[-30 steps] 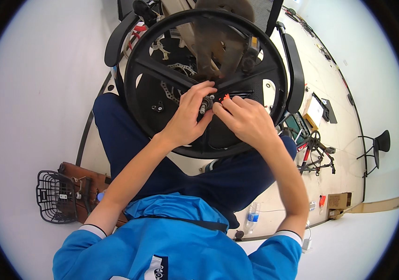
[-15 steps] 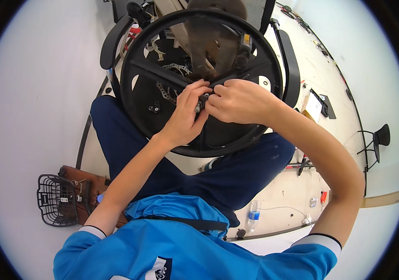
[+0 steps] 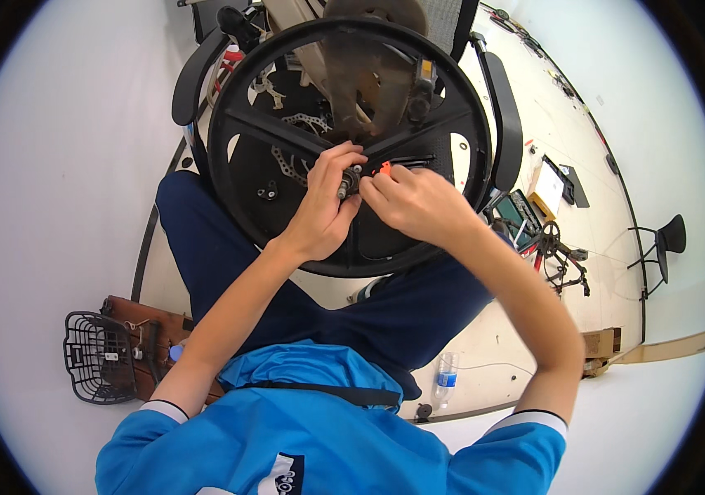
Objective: The person assembles a bicycle wheel hub by hand, inserting small metal components such as bearings and spacers into the hub. They use an Allen key to tighten bolts and secure the parts in place.
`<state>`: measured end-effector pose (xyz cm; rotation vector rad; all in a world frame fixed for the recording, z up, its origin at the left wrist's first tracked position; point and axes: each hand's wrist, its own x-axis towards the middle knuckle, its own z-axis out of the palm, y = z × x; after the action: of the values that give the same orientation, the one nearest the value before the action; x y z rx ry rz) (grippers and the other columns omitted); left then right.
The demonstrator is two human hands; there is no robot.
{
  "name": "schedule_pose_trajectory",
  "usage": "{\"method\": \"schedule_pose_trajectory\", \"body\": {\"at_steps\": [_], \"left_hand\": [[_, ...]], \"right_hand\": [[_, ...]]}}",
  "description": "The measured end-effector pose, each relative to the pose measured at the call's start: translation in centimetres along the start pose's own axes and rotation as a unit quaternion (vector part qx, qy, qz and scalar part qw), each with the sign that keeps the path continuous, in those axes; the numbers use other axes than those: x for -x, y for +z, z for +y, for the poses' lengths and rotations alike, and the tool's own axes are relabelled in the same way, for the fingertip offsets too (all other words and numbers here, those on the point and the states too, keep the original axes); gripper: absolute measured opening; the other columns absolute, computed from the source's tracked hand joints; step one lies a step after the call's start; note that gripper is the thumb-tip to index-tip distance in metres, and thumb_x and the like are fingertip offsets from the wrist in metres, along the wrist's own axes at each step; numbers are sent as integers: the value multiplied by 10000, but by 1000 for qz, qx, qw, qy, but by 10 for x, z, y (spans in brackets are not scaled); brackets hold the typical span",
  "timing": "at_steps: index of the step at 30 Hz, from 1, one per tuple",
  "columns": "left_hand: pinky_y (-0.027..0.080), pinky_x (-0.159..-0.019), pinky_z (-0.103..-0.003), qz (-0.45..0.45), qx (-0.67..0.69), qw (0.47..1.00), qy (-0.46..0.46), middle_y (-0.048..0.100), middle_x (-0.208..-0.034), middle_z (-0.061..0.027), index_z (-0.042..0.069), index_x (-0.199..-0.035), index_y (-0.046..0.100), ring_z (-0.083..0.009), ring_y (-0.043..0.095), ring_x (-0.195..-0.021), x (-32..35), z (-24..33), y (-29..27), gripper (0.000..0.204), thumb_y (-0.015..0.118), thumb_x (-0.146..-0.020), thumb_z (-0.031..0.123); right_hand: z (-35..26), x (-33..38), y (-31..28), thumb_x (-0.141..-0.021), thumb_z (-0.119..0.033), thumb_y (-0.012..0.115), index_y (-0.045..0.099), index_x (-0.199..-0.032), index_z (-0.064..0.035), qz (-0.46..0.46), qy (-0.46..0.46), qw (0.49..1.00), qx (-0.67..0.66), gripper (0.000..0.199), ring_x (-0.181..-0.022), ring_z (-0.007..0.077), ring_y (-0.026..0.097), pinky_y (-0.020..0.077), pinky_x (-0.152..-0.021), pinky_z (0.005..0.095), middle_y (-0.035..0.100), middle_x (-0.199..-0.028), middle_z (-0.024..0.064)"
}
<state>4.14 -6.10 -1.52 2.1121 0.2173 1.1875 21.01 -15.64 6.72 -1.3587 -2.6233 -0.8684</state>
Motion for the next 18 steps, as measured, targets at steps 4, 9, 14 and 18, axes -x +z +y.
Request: {"method": "schedule_pose_trajectory", "body": {"at_steps": [4,9,14,18], "left_hand": [[266,-1182,-465,4,8,1000,1,422,-1444,-206,23,-1355,459,-397,386,-1398,1,-2,2,541,585,-833,-36],[264,-1186,-464,1,19,1000,-3,397,-1444,-224,19,-1352,454,-409,377,-1394,1,-3,3,577,564,-788,-37],[256,-1191,-470,1,24,1000,9,386,-1438,-236,3,-1359,440,-419,377,-1381,1,-6,4,614,527,-753,-35],[248,-1194,-476,-12,11,1000,21,374,-1447,-238,0,-1366,437,-422,365,-1387,1,-9,0,615,516,-756,-18]], "right_hand": [[-25,4,7,-803,-119,656,620,-1001,-22,25,100,995,5,224,-744,160,631,560,-612,279,563,-775,27],[-47,9,27,-842,-98,672,641,-1107,10,92,203,975,-6,288,-690,164,605,537,-570,290,563,-764,34],[-82,-8,60,-912,1,680,642,-1081,44,291,355,875,-155,179,-610,282,617,512,-538,370,589,-728,121],[-107,-26,81,-926,35,664,678,-1070,63,385,456,785,-164,147,-707,329,705,556,-625,354,708,-894,216]]}}
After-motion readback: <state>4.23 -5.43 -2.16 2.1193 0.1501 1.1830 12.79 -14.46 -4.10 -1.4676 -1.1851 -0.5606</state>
